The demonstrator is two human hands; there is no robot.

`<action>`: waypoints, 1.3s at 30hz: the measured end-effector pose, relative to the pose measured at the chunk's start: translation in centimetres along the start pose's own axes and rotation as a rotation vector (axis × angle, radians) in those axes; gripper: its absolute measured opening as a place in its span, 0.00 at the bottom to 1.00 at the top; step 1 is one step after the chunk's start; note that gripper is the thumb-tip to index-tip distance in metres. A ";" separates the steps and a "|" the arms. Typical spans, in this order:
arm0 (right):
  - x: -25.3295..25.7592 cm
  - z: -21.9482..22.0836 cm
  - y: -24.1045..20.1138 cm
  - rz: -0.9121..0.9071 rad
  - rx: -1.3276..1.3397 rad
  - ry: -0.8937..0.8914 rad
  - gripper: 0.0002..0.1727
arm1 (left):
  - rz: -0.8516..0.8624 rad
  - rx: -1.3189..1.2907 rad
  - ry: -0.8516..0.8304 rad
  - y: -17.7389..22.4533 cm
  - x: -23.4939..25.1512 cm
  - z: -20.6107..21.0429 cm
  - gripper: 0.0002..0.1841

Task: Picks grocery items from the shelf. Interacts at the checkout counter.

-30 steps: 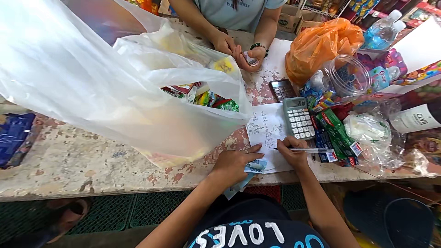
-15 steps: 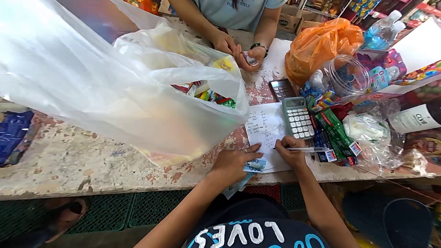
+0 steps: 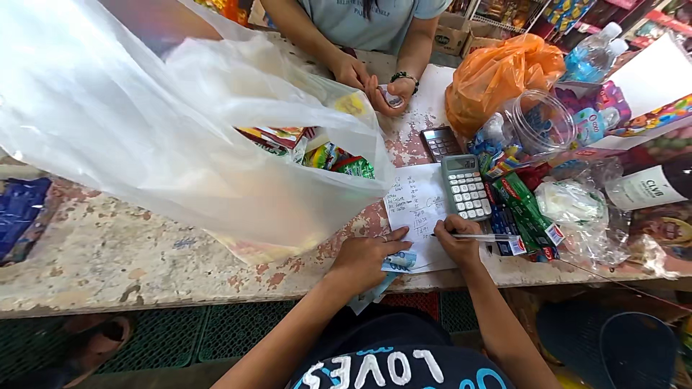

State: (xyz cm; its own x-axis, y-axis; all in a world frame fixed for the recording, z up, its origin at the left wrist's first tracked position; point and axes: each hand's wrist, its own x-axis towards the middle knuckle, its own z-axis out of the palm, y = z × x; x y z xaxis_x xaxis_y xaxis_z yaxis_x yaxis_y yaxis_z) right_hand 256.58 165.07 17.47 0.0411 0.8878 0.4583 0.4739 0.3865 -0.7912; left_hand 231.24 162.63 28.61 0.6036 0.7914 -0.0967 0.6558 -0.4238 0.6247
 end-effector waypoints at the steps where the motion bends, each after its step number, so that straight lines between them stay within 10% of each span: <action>1: 0.0 0.1 -0.1 0.002 -0.022 0.002 0.20 | 0.001 -0.001 -0.001 0.0 0.0 0.0 0.29; 19: -0.3 0.0 0.4 -0.079 0.002 -0.178 0.18 | 0.004 -0.004 0.005 0.0 -0.1 0.1 0.28; 26: 1.3 -4.0 -0.5 -0.046 -0.078 0.107 0.05 | 0.005 -0.008 0.009 -0.1 -0.9 -0.1 0.29; 31: 2.0 -4.3 -0.6 0.017 -0.499 0.120 0.19 | 0.090 0.034 0.035 -1.0 -1.3 0.6 0.38; 35: 3.4 -2.5 -4.8 0.247 -0.683 -0.030 0.51 | 0.077 0.148 -0.177 0.4 -0.3 -1.1 0.41; 39: 4.4 -1.0 -5.6 0.274 -0.833 -0.014 0.48 | 0.031 0.105 -0.237 0.8 -0.3 -2.0 0.36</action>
State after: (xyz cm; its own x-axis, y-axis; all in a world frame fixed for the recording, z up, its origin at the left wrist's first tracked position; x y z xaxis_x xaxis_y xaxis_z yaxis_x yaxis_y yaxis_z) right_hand 255.00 166.60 24.33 0.2393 0.9278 0.2863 0.9375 -0.1440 -0.3168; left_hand 230.64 162.91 30.68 0.7057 0.6569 -0.2655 0.6712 -0.4998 0.5474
